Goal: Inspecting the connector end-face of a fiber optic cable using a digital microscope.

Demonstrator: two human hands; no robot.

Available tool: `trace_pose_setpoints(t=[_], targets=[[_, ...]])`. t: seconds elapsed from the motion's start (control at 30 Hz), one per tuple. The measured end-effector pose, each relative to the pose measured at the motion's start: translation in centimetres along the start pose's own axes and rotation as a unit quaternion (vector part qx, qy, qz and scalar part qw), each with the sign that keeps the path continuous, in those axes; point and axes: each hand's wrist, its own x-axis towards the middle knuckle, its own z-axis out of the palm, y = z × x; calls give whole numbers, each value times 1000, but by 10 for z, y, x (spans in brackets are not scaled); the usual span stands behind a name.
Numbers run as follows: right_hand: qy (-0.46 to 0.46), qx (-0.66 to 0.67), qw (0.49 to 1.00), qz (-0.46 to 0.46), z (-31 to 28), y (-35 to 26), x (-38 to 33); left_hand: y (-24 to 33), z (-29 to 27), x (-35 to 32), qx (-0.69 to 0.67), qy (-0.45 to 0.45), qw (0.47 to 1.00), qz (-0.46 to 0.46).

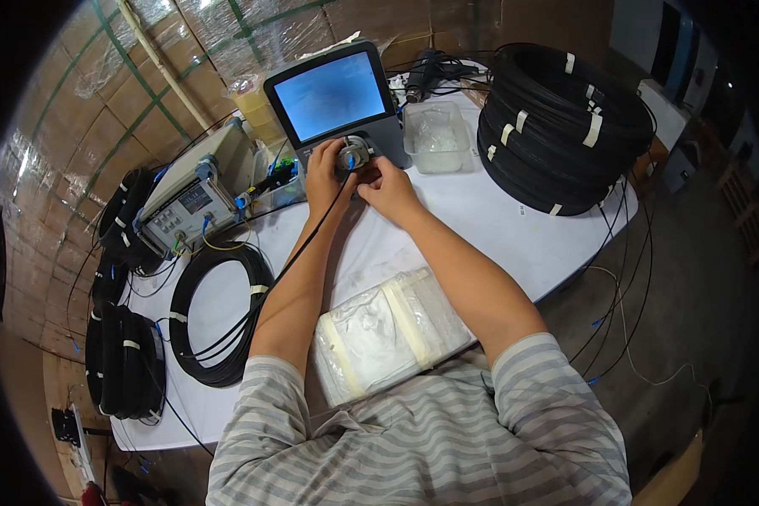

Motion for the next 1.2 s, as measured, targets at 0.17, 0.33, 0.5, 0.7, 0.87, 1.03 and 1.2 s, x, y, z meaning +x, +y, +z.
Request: trace_pose_setpoints(t=[0.17,0.33,0.5,0.7,0.87,1.03,1.2], targets=[[16,29,999,-6,-1,13,5,8,17,-7,-10,53,997,-51],[19,48,999,-3,1,17,6,4,20,-11,-18,64,995,-72],[24,63,998,-16,1,19,5,2,10,0,-25,21,999,-3],[30,55,998,-12,0,17,7,2,15,-3,-8,25,1000,-8],[37,49,998,-3,0,17,9,7,29,-8,-5,80,994,-70],[15,54,998,3,0,9,3,-2,17,-7,-11,45,999,-28],[-2,42,999,2,2,4,4,-8,6,-4,-29,2,999,-16]])
